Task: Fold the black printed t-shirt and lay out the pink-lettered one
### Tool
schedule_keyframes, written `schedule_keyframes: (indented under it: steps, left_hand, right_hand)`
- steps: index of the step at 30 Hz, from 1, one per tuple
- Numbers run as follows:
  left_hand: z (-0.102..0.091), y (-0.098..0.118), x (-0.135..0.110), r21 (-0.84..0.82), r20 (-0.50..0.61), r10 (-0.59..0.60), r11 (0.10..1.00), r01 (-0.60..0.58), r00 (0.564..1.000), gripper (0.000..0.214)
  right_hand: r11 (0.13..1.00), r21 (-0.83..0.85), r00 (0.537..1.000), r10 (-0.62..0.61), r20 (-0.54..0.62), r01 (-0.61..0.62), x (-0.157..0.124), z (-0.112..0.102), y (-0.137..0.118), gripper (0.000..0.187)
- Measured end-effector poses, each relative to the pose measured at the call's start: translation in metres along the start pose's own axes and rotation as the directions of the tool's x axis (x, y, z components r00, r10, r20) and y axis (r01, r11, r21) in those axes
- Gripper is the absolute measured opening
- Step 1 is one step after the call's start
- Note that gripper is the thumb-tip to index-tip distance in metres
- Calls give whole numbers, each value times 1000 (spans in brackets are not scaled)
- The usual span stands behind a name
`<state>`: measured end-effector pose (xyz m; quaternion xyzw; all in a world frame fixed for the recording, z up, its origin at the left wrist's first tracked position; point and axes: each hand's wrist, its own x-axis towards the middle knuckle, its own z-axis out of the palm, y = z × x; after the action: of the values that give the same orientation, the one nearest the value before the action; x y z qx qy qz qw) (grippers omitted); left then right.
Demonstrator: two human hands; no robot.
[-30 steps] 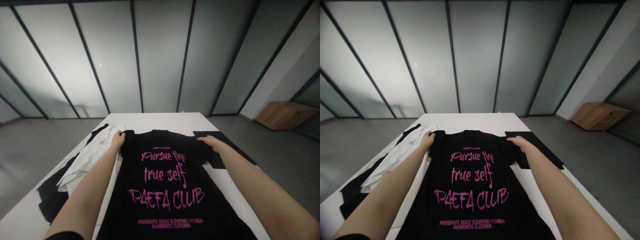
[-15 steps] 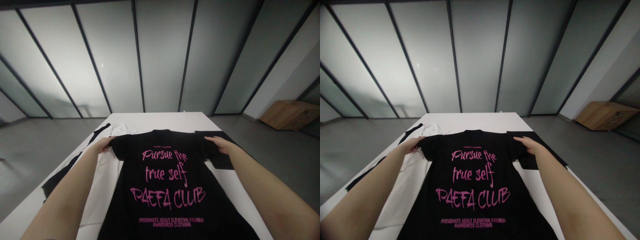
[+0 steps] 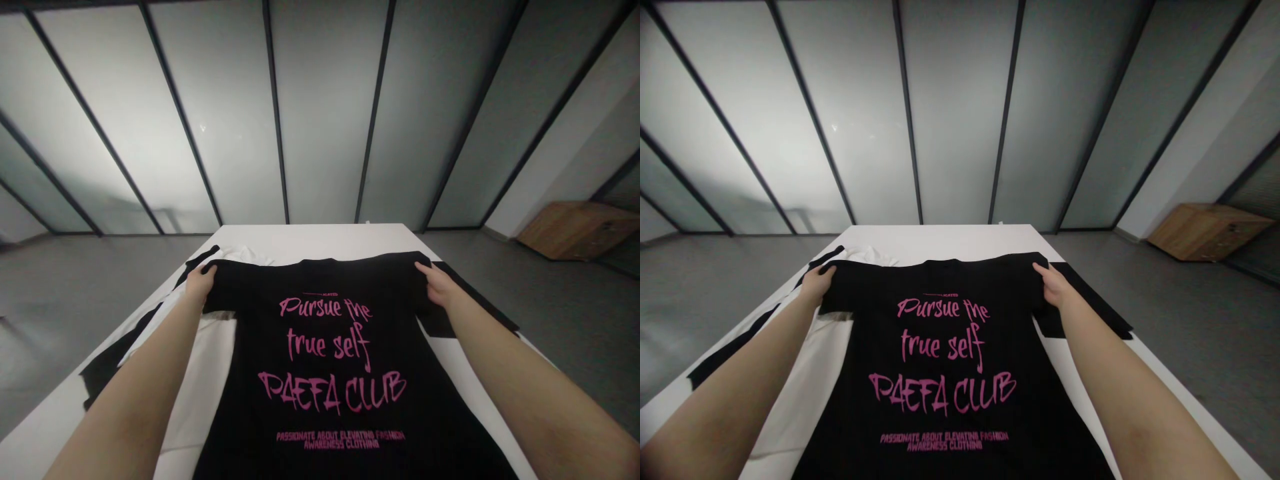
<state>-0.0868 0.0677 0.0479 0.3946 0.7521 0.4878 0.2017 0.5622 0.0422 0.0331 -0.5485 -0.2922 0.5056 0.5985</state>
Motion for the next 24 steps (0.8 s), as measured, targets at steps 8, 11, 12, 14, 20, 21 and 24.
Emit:
schedule_keyframes:
  steps: [8, 11, 12, 14, 20, 21, 24]
  left_hand:
    - [-8, 2, -21, 536, -82, 158, 839, -90, 984, 56]
    - [15, 16, -53, 664, -147, 420, 713, -225, 895, 56]
    - [24, 23, -65, 662, -99, 471, 689, -296, 876, 53]
    - [46, 38, -92, 618, 18, 529, 661, -425, 849, 49]
    - [108, 53, -186, 434, 461, 504, 591, -680, 731, 34]
    - [116, 48, -200, 425, 498, 499, 572, -701, 709, 34]
    - [129, 28, -232, 419, 539, 527, 509, -752, 657, 34]
  right_hand:
    - [979, -63, 974, 199, 111, -193, 0, -10, 9, 21]
    - [958, -201, 951, 242, 194, -202, -1, -11, 13, 35]
    - [952, -268, 955, 209, 210, -149, -1, -8, 15, 39]
    - [904, -428, 967, 112, 230, -3, -2, -1, 19, 42]
    - [642, -737, 957, 16, 288, 211, -5, 31, 28, 31]
    - [587, -772, 951, 9, 309, 246, -6, 36, 29, 28]
    - [407, -853, 937, -22, 348, 326, -12, 50, 33, 25]
